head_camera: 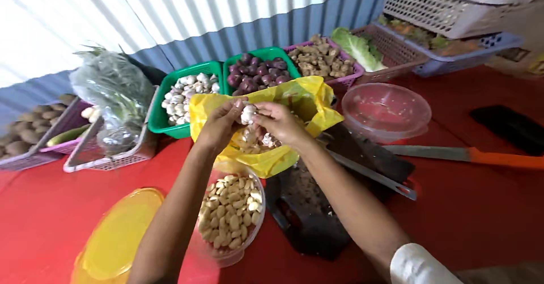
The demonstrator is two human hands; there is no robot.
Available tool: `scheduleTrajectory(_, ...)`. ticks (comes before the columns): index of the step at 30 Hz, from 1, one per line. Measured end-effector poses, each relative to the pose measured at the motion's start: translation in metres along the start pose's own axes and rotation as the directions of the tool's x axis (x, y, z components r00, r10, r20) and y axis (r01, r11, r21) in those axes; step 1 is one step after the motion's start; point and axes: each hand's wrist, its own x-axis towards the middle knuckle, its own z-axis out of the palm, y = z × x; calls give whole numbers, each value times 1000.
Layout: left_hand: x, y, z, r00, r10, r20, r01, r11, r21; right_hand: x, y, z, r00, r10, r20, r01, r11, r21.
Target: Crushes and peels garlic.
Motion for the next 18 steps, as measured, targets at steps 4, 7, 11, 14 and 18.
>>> scheduleTrajectory(4, -3, -3, -2, 1000, -17, 0, 17, 1000, -9, 3, 4, -2, 989, -64, -131, 66, 998, 10)
scheduleTrajectory(7, -2, -5, -1, 998, 19, -56, -21, 999, -24, 1, 2, -2, 991, -20, -132, 25, 999, 30)
scheduleTrajectory(11, -7, -3, 7, 997, 14, -76, -19, 998, -60, 1, 3, 9, 963, -94, -254, 85, 995, -47)
scheduleTrajectory(14, -10, -4, 6, 997, -1, -73, -8, 993, -119, -1, 3, 14, 924, -178, -339, 181, 983, -22)
scheduleTrajectory(18, -16, -5, 5, 998, 9, -62, -20, 984, -175, -2, 1, 12, 937, -158, -311, 145, 987, -65)
